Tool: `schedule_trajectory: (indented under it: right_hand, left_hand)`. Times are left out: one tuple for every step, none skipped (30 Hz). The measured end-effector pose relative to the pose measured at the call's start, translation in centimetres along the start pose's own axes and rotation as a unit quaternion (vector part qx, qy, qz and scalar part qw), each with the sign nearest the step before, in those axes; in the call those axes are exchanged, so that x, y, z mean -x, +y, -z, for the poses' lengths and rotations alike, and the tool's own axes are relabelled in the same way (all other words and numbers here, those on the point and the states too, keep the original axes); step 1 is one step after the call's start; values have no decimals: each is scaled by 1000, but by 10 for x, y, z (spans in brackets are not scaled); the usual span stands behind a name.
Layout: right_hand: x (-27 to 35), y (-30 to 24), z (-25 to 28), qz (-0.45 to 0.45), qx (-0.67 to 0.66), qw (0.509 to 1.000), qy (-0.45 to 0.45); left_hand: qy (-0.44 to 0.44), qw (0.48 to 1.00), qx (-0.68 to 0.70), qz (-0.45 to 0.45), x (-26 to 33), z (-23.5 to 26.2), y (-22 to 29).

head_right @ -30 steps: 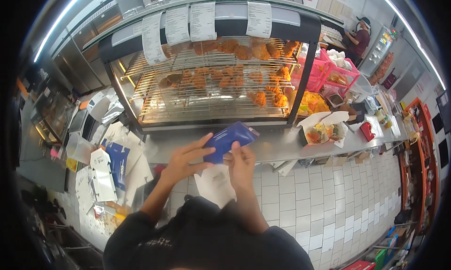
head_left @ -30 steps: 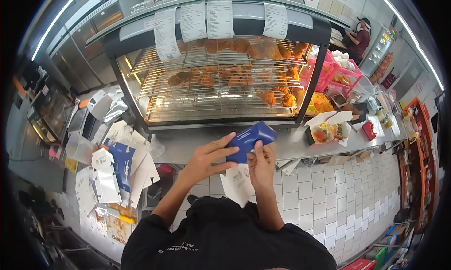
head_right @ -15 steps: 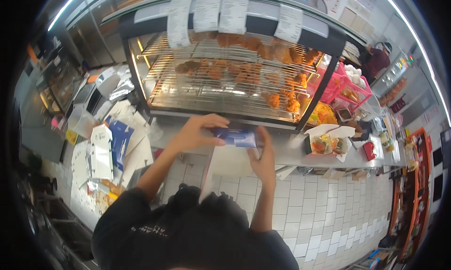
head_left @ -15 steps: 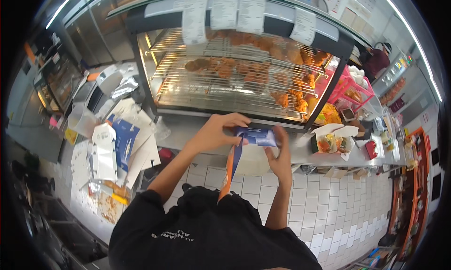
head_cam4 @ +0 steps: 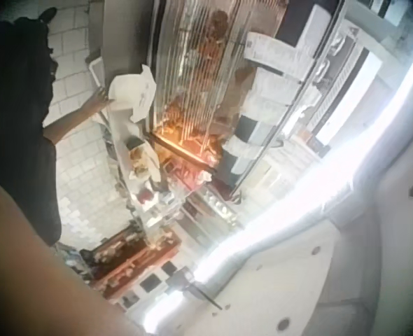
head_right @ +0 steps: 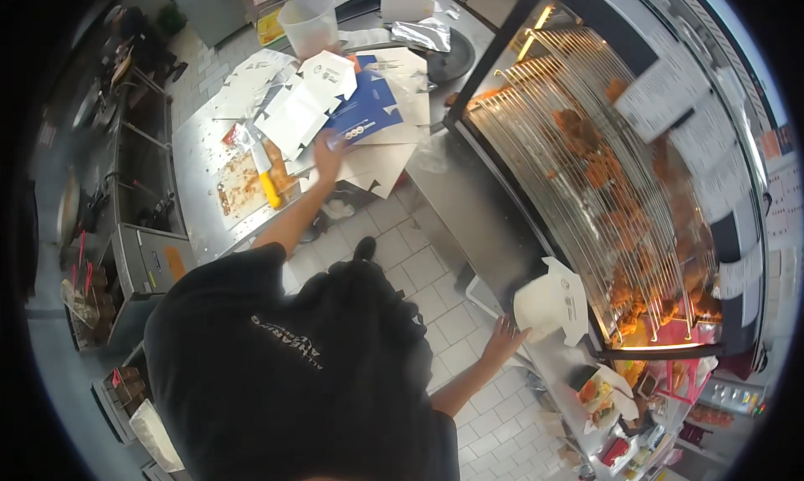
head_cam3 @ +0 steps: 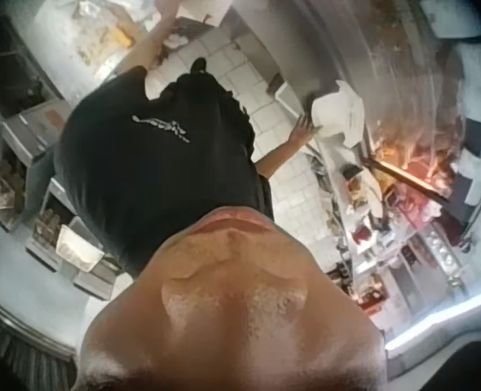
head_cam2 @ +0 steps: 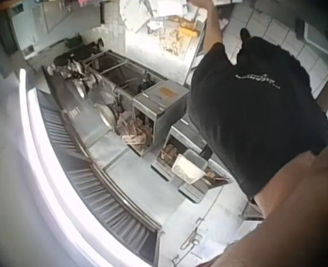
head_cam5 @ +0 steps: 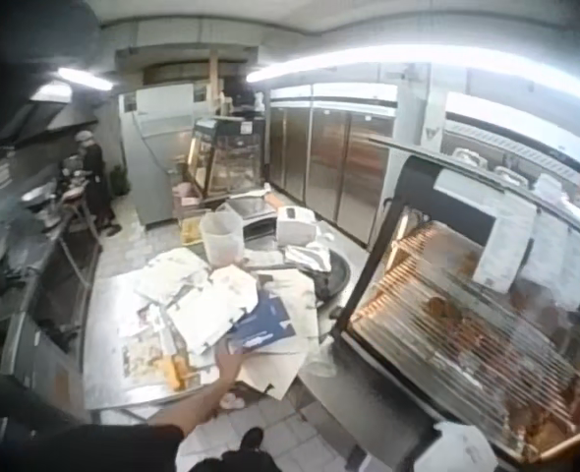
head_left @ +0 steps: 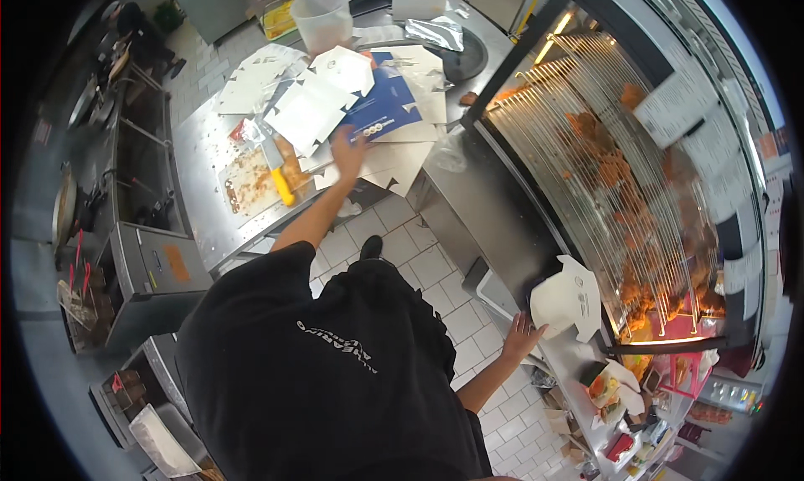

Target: The person folds and assembles several flat-packed cardboard food containers by hand, placing them in a row on a counter next to a heated food display.

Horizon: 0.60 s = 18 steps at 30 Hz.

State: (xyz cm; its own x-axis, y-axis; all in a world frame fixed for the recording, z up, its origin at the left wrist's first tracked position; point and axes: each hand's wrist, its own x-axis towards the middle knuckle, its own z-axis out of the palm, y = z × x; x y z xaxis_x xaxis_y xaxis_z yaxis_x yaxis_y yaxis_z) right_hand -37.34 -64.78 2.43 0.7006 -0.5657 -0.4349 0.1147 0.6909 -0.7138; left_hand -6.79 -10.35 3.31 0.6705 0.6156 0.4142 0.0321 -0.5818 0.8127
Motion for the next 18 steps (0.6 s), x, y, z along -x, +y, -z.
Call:
schedule_trajectory:
  right_hand:
    - [-3, 0, 2, -5, -22, 999, 35]
    - [-9, 13, 0, 1, 40, 998, 49]
    - [-10, 15, 16, 38, 103, 990, 87]
    - [-15, 20, 16, 58, 165, 979, 107]
    - [-19, 21, 10, 35, 127, 976, 171]
    - [-20, 26, -2, 35, 134, 973, 182]
    - [-16, 32, -10, 36, 140, 969, 198]
    - [-10, 39, -17, 37, 146, 965, 215]
    - [-3, 49, -17, 70, 205, 966, 142]
    - [3, 56, -31, 60, 197, 968, 143]
    - [9, 66, -46, 51, 188, 970, 144]
    - [19, 74, -65, 40, 180, 972, 144]
    - [26, 85, -81, 26, 193, 973, 128]
    - [29, 94, -96, 15, 212, 971, 110]
    - [35, 104, -108, 3, 226, 969, 98]
    - [41, 115, -119, -8, 234, 968, 87]
    - [46, 124, -130, -19, 243, 967, 75]
    - [51, 130, -140, -29, 253, 965, 65]
  left_hand:
    - [104, 971, -164, 141, -20, 10, -2]
    - [264, 917, -225, 198, -51, 22, -55]
    - [228, 910, -181, 296, -62, 29, -32]
    - [186, 917, -100, 338, -75, 41, -49]
    - [142, 916, -17, 375, -92, 53, -69]
    - [97, 907, 67, 404, -110, 61, -86]
    - [80, 892, 94, 436, -126, 65, -97]
    - [62, 874, 122, 466, -141, 66, -107]
    - [67, 866, 85, 489, -150, 59, -108]
    - [75, 854, 50, 512, -159, 56, -107]
    - [111, 845, -53, 521, -169, 53, -104]
    - [145, 824, -157, 524, -176, 50, -100]
    - [135, 829, -182, 512, -188, 50, -122]
    - [113, 825, -159, 530, -190, 50, -144]
    - [88, 824, -138, 542, -196, 49, -154]
    - [62, 823, -120, 551, -202, 49, -155]
    - [78, 810, -155, 560, -206, 46, -153]
    - [91, 795, -189, 569, -207, 41, -143]
